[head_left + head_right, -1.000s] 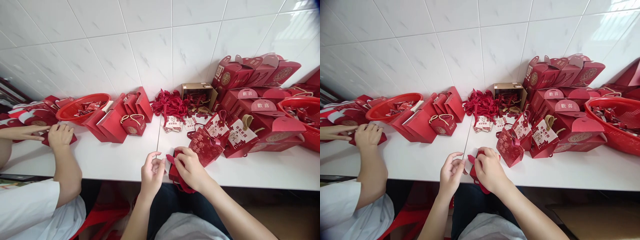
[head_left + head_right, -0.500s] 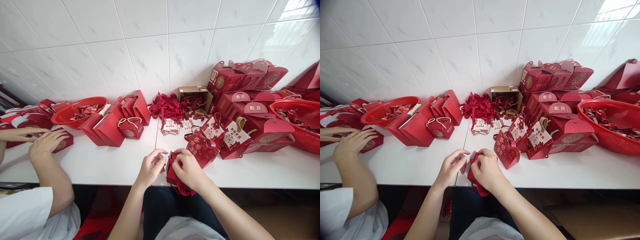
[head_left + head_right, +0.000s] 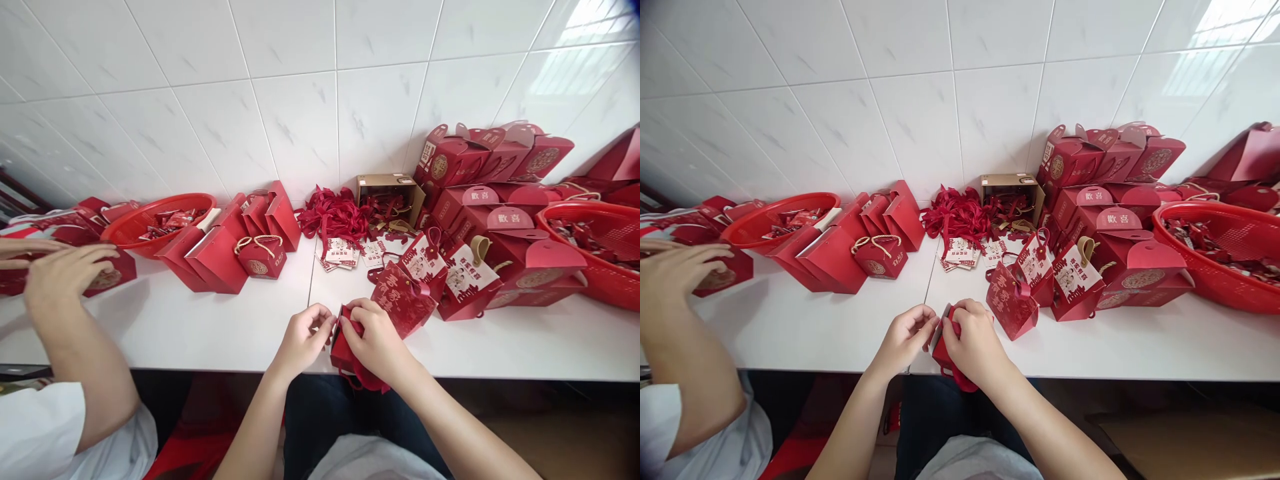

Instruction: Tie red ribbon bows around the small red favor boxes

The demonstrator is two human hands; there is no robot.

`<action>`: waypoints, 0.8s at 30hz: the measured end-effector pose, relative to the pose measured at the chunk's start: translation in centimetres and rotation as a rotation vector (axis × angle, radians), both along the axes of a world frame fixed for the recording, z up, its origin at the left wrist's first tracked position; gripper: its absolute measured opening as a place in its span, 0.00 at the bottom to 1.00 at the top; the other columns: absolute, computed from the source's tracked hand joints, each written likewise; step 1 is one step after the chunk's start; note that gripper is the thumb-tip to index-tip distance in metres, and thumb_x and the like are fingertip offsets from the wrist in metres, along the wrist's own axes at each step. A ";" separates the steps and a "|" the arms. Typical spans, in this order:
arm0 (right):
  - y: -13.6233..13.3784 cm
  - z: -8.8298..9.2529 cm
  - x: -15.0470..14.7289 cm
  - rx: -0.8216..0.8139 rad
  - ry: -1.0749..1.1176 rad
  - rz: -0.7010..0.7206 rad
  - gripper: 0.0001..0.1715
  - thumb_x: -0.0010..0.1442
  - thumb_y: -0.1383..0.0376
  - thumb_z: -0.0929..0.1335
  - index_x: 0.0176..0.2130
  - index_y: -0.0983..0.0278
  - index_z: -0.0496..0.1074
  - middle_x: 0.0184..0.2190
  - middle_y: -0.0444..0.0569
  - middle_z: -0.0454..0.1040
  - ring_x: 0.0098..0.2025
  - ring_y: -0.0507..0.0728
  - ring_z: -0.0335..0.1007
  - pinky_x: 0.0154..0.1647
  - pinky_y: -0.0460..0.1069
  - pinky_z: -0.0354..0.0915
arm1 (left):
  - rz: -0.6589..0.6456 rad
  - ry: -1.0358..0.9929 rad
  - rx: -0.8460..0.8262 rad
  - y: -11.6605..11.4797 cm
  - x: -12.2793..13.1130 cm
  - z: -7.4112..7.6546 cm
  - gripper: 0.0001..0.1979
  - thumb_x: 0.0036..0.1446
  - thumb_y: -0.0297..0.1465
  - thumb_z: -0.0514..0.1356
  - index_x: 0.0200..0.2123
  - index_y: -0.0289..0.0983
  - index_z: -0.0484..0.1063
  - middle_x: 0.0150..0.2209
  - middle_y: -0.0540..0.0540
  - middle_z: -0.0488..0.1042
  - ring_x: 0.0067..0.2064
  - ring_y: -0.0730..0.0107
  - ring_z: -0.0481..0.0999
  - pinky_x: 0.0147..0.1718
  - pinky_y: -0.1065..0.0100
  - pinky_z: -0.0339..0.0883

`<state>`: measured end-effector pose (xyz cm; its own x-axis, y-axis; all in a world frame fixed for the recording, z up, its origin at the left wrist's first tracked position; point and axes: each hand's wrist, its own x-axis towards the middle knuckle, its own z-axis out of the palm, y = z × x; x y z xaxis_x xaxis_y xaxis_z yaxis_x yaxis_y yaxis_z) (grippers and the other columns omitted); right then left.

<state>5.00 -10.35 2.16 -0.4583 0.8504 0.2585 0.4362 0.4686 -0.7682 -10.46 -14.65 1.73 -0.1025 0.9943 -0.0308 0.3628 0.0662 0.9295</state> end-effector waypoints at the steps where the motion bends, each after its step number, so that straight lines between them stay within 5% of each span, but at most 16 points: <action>1: -0.1 0.0 0.2 0.010 0.013 -0.001 0.13 0.63 0.67 0.64 0.26 0.63 0.65 0.41 0.57 0.74 0.46 0.62 0.73 0.50 0.57 0.67 | 0.043 0.076 -0.014 0.1 -0.2 -0.4 0.14 0.60 0.43 0.56 0.30 0.39 0.69 0.23 0.52 0.69 0.24 0.72 0.70 0.24 0.72 0.65; 4: -0.8 0.5 1.8 0.075 0.084 -0.036 0.09 0.64 0.62 0.65 0.43 0.64 0.70 0.54 0.60 0.68 0.59 0.65 0.64 0.58 0.60 0.62 | 0.260 0.289 -0.059 0.0 -2.5 -1.8 0.10 0.54 0.39 0.60 0.25 0.40 0.70 0.23 0.50 0.72 0.26 0.67 0.72 0.27 0.70 0.65; 6: -1.6 1.0 3.8 0.098 0.136 -0.052 0.13 0.65 0.61 0.65 0.48 0.62 0.69 0.55 0.59 0.68 0.58 0.64 0.65 0.57 0.58 0.63 | 0.440 0.368 -0.088 -0.5 -5.0 -2.6 0.09 0.50 0.34 0.62 0.21 0.41 0.68 0.21 0.49 0.70 0.26 0.63 0.71 0.25 0.68 0.61; 8: -2.4 1.2 6.0 0.024 0.126 0.004 0.09 0.66 0.61 0.64 0.39 0.62 0.72 0.40 0.53 0.75 0.42 0.59 0.72 0.43 0.52 0.68 | 0.606 0.426 -0.107 -1.5 -7.3 -3.1 0.07 0.49 0.33 0.61 0.22 0.42 0.67 0.19 0.50 0.66 0.25 0.61 0.70 0.25 0.68 0.59; 10: -3.1 0.7 7.9 -0.134 0.030 0.120 0.18 0.67 0.60 0.62 0.28 0.61 0.70 0.23 0.45 0.70 0.26 0.54 0.66 0.27 0.48 0.63 | 0.689 0.454 -0.096 -2.6 -8.4 -3.3 0.06 0.50 0.36 0.61 0.26 0.42 0.69 0.20 0.50 0.67 0.27 0.59 0.71 0.27 0.67 0.61; 13: -3.7 -1.2 9.3 -0.316 -0.105 0.177 0.21 0.67 0.58 0.61 0.24 0.61 0.69 0.18 0.42 0.68 0.20 0.52 0.61 0.21 0.47 0.55 | 0.507 0.305 -0.067 -4.0 -6.8 -3.6 0.13 0.55 0.44 0.59 0.31 0.40 0.74 0.28 0.46 0.75 0.33 0.60 0.75 0.33 0.67 0.67; 17: -3.8 -4.0 8.8 -0.472 -0.020 0.074 0.21 0.69 0.54 0.58 0.32 0.60 0.70 0.17 0.41 0.69 0.21 0.55 0.67 0.25 0.48 0.61 | 0.154 -0.127 -0.078 -3.7 -1.3 -4.6 0.23 0.58 0.49 0.57 0.42 0.36 0.78 0.33 0.43 0.78 0.34 0.61 0.77 0.35 0.65 0.70; 21: -3.5 -5.6 7.3 -0.595 0.145 -0.008 0.26 0.69 0.48 0.55 0.35 0.62 0.69 0.14 0.39 0.66 0.20 0.54 0.66 0.28 0.49 0.62 | 0.197 -0.279 0.017 -1.9 2.2 -5.0 0.23 0.55 0.52 0.59 0.42 0.40 0.79 0.39 0.42 0.80 0.46 0.55 0.78 0.45 0.60 0.70; 24: -3.2 -6.6 6.1 -0.623 0.361 -0.079 0.28 0.65 0.43 0.59 0.46 0.63 0.66 0.14 0.36 0.61 0.18 0.53 0.59 0.24 0.47 0.57 | 0.198 -0.332 0.059 -0.6 1.7 -3.9 0.22 0.55 0.52 0.60 0.45 0.45 0.77 0.42 0.42 0.81 0.53 0.58 0.75 0.46 0.59 0.68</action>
